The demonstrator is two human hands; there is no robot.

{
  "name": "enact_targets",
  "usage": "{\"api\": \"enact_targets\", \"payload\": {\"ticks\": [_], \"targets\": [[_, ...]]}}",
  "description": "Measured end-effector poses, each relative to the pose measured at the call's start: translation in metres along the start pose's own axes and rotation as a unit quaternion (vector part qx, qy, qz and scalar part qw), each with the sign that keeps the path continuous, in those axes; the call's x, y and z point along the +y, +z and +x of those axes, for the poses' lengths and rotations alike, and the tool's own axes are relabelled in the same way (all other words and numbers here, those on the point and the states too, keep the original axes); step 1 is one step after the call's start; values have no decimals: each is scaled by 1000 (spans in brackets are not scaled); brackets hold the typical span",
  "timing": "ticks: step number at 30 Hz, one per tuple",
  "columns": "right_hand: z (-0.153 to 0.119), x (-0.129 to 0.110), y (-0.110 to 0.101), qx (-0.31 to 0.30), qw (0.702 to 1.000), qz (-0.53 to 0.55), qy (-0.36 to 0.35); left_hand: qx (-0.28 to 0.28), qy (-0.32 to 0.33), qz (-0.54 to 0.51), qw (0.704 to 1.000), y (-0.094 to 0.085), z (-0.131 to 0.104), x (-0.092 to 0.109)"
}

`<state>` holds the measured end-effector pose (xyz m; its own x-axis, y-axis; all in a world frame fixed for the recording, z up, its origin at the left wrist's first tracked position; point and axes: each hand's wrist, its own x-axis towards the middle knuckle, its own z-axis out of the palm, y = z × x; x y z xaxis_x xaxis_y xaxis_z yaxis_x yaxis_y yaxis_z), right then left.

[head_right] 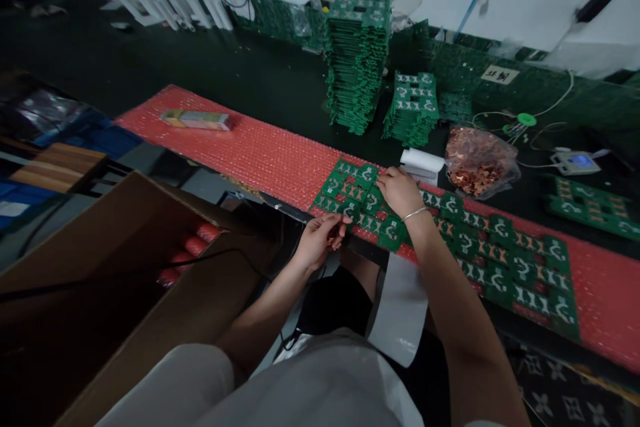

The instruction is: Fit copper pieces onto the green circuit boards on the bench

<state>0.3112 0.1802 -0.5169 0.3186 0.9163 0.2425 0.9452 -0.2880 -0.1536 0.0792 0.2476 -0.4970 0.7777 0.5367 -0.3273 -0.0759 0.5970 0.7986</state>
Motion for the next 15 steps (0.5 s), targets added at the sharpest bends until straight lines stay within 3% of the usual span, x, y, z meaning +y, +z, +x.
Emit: {"api": "enact_targets", "payload": {"ticks": [3,6,8,11,15], "targets": [[-6,-8,-7,-11,1000,0,-4,4,-2,-17,1000,1,2,1],[-18,-25,-18,28,997,77,8,-4,-19,-85,996,-1,8,4],[-30,-41,-27,54,982,182,18,-18,-45,-159,986,-1,13,7],[-49,-68,-37,23,942,335,18,-30,-90,-259,961,-1,19,11],[-65,-96,-41,10,926,376,6,-29,-111,-318,941,5,21,11]]}}
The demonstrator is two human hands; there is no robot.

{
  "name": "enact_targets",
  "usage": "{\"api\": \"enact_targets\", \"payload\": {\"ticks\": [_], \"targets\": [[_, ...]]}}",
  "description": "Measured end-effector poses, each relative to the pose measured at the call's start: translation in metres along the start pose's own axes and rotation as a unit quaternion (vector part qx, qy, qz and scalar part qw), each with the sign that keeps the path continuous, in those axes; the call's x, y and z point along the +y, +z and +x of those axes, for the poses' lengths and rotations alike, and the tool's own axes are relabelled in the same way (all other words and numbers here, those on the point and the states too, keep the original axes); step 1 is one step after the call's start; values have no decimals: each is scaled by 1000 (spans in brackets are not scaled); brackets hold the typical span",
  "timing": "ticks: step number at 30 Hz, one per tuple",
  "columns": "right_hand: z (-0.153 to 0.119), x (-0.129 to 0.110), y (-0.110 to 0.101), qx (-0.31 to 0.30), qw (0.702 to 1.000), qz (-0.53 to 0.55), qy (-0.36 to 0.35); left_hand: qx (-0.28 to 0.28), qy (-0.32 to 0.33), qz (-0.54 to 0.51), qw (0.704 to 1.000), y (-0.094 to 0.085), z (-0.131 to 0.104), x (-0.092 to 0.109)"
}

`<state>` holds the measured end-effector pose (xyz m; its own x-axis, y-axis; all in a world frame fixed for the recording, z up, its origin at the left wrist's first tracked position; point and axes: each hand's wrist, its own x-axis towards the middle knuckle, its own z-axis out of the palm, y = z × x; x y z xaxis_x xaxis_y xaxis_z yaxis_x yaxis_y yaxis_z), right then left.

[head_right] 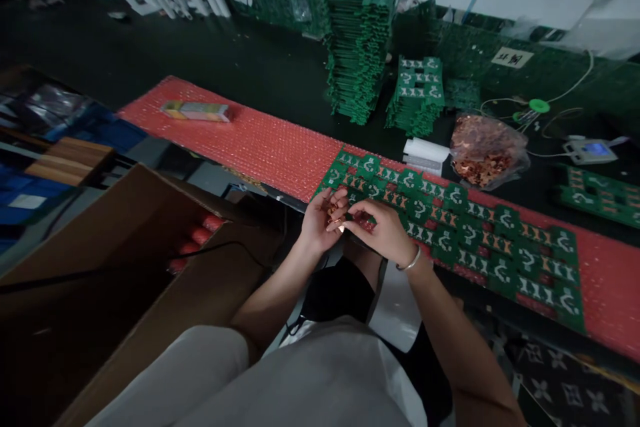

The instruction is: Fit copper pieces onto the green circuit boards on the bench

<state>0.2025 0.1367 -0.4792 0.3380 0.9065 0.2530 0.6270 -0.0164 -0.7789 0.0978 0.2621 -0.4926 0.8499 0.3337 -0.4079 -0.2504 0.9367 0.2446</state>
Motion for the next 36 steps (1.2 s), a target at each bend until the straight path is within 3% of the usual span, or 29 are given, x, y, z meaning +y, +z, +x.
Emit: {"api": "enact_targets", "payload": {"ticks": [8,12,17,21,26,33,36], "targets": [[-2,-13,7,65,997,-19,-28,57,11,-29,998,7,2,-13],[-3,-12,7,117,992,-34,-41,82,-44,-22,995,8,3,-23],[-4,-3,-5,135,989,-49,-37,22,-94,101,990,7,-6,-29],[-4,2,-17,96,994,-11,-59,-41,-56,222,973,2,-10,-27],[-4,6,-25,78,994,-20,-72,-64,-32,250,966,-1,-9,-25],[-8,3,-20,123,982,-127,-68,7,129,286,949,-1,-4,-36],[-8,0,-17,113,977,-166,-72,29,149,299,942,-2,-1,-40]]}}
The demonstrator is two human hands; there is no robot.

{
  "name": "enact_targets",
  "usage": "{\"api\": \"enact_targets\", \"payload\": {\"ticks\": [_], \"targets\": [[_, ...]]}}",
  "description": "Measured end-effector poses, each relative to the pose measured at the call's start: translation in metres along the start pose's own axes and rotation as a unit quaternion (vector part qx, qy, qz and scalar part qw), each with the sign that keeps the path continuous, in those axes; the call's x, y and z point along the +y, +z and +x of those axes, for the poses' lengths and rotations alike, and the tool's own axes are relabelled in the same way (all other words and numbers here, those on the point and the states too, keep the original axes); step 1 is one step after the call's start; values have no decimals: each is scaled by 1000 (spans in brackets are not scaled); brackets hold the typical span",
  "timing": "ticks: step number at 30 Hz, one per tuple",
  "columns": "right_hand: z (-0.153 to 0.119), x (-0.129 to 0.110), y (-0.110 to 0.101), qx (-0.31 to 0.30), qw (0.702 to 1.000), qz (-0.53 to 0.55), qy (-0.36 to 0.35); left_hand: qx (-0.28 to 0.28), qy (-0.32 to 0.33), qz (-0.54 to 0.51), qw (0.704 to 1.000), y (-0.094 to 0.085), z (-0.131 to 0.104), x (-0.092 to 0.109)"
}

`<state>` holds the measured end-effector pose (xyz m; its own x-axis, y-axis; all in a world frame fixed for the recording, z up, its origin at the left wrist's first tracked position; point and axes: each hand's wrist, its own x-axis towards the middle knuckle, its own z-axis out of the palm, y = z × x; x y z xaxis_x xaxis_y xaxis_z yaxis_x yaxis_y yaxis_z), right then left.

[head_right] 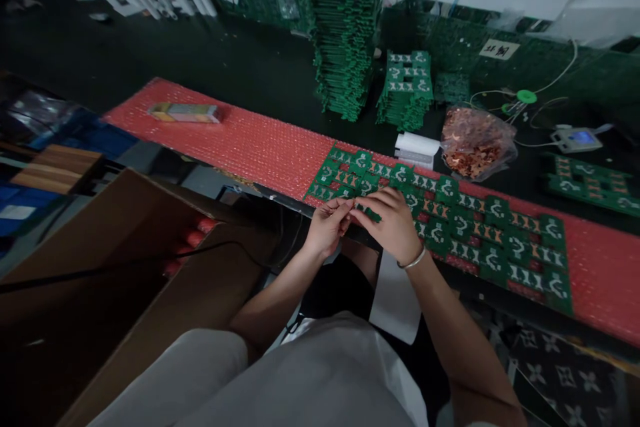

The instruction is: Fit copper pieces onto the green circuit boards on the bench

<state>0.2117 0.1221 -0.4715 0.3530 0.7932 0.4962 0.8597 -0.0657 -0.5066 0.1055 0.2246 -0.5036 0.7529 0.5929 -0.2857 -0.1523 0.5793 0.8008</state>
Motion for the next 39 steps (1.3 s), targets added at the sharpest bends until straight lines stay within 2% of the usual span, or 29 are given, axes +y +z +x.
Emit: {"api": "enact_targets", "payload": {"ticks": [4,9,11,14,26,34,39], "targets": [[8,14,-2,-24,1000,17,-3,3,-10,6,1000,-1,0,0],[26,79,3,20,998,-31,54,2,-41,-25,999,-2,-3,6],[31,104,8,18,997,-43,68,6,-44,-31,999,-2,-5,8],[36,123,14,1,996,-51,70,5,-48,-38,998,-4,-6,11],[40,124,13,-74,987,-132,57,-1,-59,-46,997,-5,-4,12],[41,115,13,-116,975,-184,42,3,-55,-44,998,-9,-4,12],[34,109,15,-104,978,-181,21,7,-60,-64,996,-9,-1,13]]}}
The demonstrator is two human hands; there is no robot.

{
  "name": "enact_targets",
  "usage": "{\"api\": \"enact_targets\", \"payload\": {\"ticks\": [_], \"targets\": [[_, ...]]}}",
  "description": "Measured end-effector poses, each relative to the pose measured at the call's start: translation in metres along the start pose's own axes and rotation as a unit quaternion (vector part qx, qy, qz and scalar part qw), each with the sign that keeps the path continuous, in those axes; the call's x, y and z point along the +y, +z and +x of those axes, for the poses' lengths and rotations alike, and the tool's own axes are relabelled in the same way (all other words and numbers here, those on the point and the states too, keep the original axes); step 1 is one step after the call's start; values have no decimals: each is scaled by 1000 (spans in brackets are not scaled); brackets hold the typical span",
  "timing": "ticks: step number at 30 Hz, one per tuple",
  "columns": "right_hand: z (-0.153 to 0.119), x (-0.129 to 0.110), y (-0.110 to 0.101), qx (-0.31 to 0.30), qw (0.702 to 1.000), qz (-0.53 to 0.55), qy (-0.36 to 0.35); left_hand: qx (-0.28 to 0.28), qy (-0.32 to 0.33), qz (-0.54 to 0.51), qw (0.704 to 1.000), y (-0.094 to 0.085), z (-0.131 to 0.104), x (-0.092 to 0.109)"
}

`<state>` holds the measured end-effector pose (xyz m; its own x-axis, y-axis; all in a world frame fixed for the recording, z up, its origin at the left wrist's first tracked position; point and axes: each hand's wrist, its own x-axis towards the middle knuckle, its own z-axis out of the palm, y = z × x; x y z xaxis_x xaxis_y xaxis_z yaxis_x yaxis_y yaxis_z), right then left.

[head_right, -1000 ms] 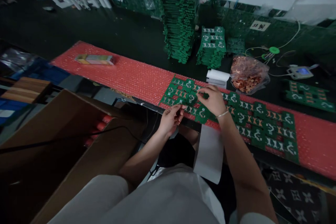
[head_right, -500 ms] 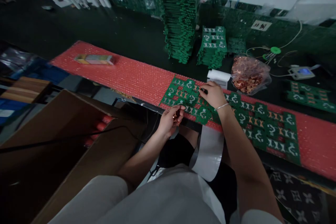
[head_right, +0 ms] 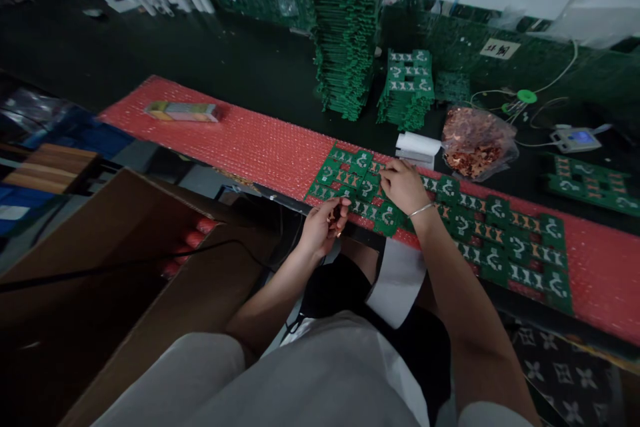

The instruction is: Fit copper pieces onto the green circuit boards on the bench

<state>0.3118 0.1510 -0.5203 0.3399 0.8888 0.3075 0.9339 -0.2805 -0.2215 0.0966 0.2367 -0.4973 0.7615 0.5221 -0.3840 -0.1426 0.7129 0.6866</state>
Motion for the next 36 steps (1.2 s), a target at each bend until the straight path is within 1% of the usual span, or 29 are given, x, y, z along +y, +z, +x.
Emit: {"api": "enact_targets", "payload": {"ticks": [3,5,7,9,11,13,15,19,21,23,26,29,31,33,36], "targets": [[-7,-14,-8,33,998,44,9,-8,-35,-55,998,1,4,6],[-14,-33,-18,47,991,121,12,-21,-80,-104,991,1,6,12],[-24,-56,-27,36,974,224,11,-30,-109,-144,983,1,8,17],[-35,-77,-34,11,951,310,6,-30,-112,-164,980,1,9,19],[-44,-94,-37,3,936,351,7,-32,-104,-170,979,1,10,18],[-50,-104,-36,12,935,354,20,-36,-92,-164,981,3,10,14],[-53,-111,-36,27,942,334,37,-32,-64,-145,987,6,9,8],[-56,-120,-36,68,955,282,65,-8,18,-99,995,13,6,-2],[-58,-123,-37,71,956,273,77,0,46,-86,995,16,4,-5],[-60,-125,-37,66,954,278,87,6,60,-81,995,18,3,-7],[-62,-126,-37,69,946,298,104,21,58,-82,995,20,3,-9],[-64,-124,-36,72,941,308,119,42,21,-67,997,23,3,-12],[-64,-120,-36,77,941,306,126,44,6,-53,998,24,3,-13],[-64,-114,-38,79,940,303,132,29,9,-36,999,24,1,-14],[-63,-102,-42,68,941,304,134,-22,10,13,1000,22,-2,-15]]}}
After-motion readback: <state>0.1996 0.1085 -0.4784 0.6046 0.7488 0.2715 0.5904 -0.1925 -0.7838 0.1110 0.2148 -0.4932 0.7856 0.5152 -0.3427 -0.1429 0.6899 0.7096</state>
